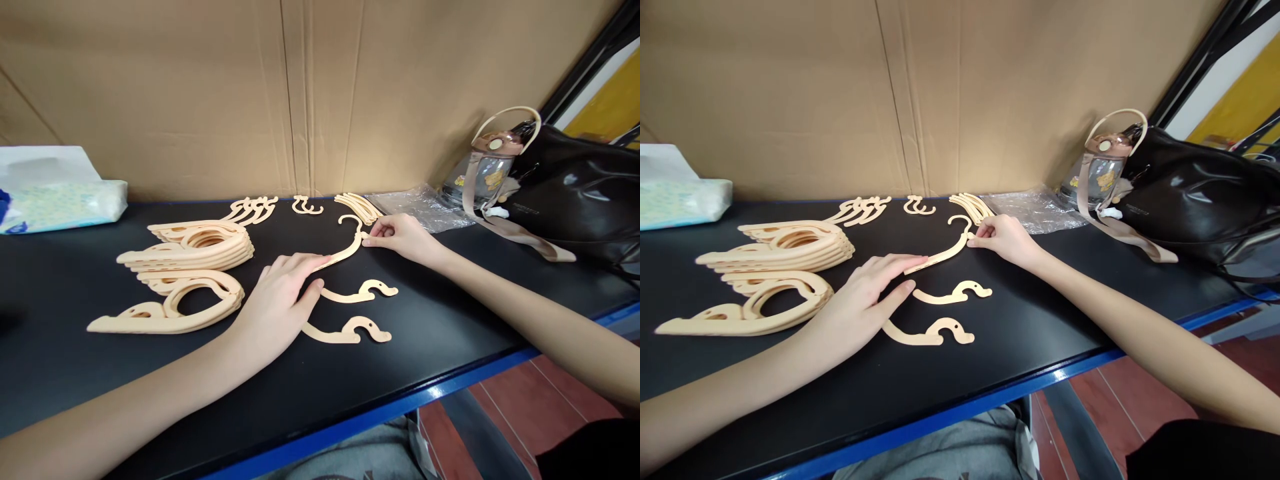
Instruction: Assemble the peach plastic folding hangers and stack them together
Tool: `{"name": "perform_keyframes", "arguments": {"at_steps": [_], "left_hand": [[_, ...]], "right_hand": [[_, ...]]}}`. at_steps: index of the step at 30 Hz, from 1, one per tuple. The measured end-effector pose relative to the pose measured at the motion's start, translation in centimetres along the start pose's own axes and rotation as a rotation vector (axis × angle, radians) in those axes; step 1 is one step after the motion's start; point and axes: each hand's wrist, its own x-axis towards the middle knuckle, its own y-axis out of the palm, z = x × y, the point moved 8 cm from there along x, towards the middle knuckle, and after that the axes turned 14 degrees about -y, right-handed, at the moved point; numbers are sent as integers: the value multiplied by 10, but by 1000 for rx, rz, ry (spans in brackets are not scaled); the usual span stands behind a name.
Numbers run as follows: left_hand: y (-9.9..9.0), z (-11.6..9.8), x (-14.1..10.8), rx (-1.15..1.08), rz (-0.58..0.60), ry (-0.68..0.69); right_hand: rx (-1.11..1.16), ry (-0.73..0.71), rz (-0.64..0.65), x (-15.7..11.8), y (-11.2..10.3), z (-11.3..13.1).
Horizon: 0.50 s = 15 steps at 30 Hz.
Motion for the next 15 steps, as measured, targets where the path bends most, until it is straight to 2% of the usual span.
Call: {"name": "perform_keyframes", "arguments": {"at_steps": [5, 15], "left_hand": [[4, -9, -5, 76, 23, 123], [3, -8, -5, 74, 24, 109]], "right_hand": [[103, -45, 41, 3, 3, -5], [173, -69, 73, 4, 6, -6]]}}
